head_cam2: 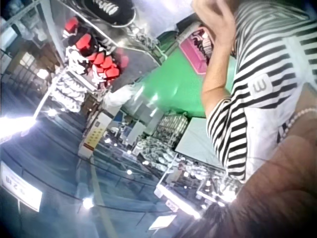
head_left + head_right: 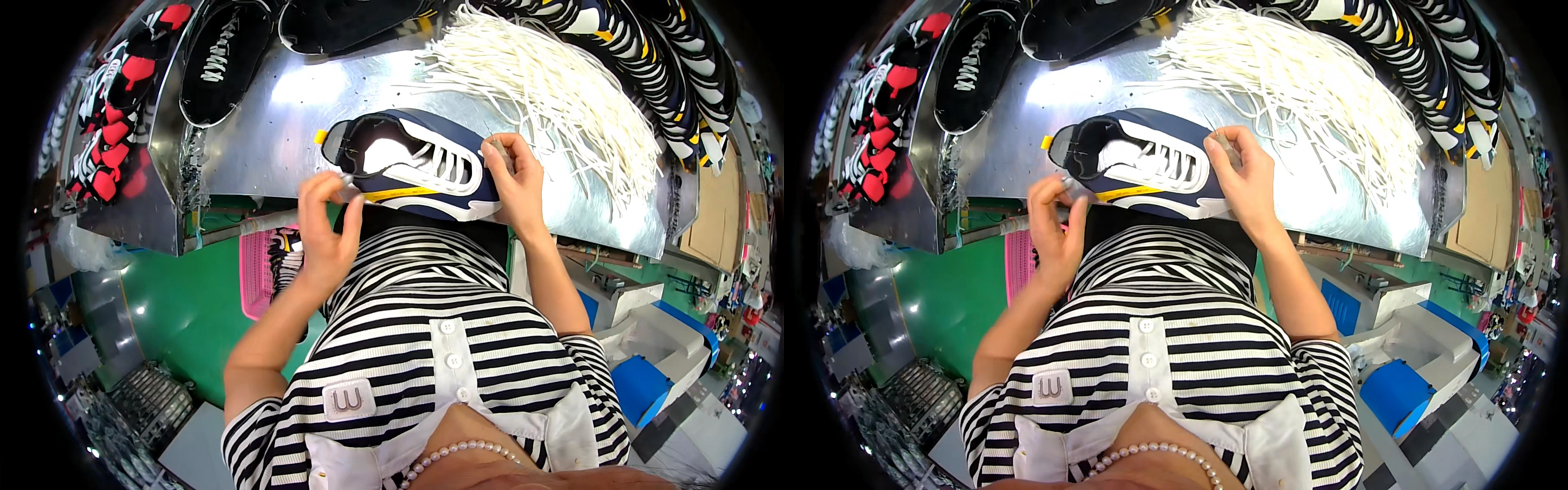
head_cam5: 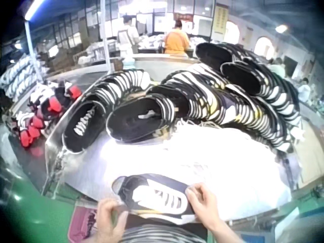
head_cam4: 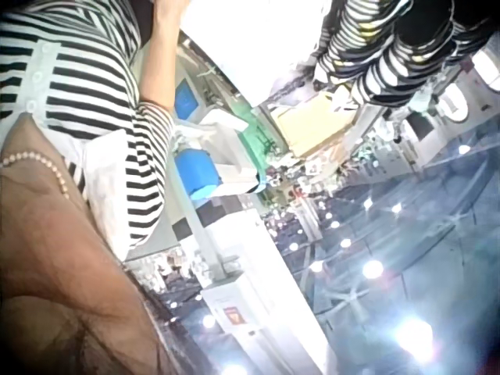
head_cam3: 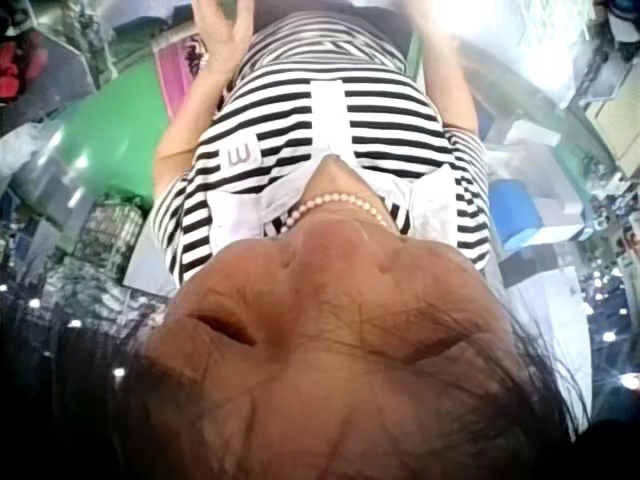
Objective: The person picks a sneaker from a pile and threads a shoelace through the eyelets by hand, pulling the lace ends through each hole.
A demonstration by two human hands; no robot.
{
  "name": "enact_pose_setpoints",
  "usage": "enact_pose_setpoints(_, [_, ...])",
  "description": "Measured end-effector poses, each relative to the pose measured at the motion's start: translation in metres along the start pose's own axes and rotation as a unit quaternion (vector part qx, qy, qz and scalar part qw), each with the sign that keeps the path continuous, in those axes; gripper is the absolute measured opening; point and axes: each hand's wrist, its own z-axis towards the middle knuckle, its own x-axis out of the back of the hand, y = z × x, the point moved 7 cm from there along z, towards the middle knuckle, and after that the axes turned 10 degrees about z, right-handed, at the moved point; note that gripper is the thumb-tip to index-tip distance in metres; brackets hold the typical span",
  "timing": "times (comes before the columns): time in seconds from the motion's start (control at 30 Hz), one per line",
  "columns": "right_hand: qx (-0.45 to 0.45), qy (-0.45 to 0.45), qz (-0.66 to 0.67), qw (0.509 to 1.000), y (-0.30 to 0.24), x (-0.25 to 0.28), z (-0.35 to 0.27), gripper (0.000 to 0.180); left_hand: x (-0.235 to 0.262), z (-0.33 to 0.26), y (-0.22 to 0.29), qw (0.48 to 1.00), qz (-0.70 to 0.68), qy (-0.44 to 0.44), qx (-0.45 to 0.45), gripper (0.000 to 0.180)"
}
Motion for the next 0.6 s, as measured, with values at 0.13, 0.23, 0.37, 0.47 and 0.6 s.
enact_pose_setpoints(0.13, [0.015, 0.012, -0.035, 0.999, -0.001, -0.012, 0.001, 0.011, -0.024, -0.035, -0.028, 0.854, -0.355, -0.012, 0.38, 0.047])
enact_pose_setpoints(0.23, [-0.003, -0.027, -0.024, 0.999, -0.007, -0.021, 0.004, 0.012, -0.029, -0.02, -0.041, 0.752, -0.478, -0.079, 0.446, 0.045])
enact_pose_setpoints(0.37, [0.041, -0.153, -0.006, 0.987, -0.018, -0.054, -0.002, 0.012, -0.042, 0.001, -0.034, 0.687, -0.61, -0.065, 0.389, 0.042])
enact_pose_setpoints(0.47, [0.096, -0.232, -0.037, 0.967, -0.035, -0.065, -0.002, 0.013, -0.046, 0.01, -0.056, 0.661, -0.623, -0.063, 0.414, 0.046])
enact_pose_setpoints(0.6, [0.104, -0.363, -0.138, 0.916, -0.063, -0.082, -0.002, 0.017, -0.039, 0.038, -0.055, 0.681, -0.603, -0.118, 0.397, 0.048])
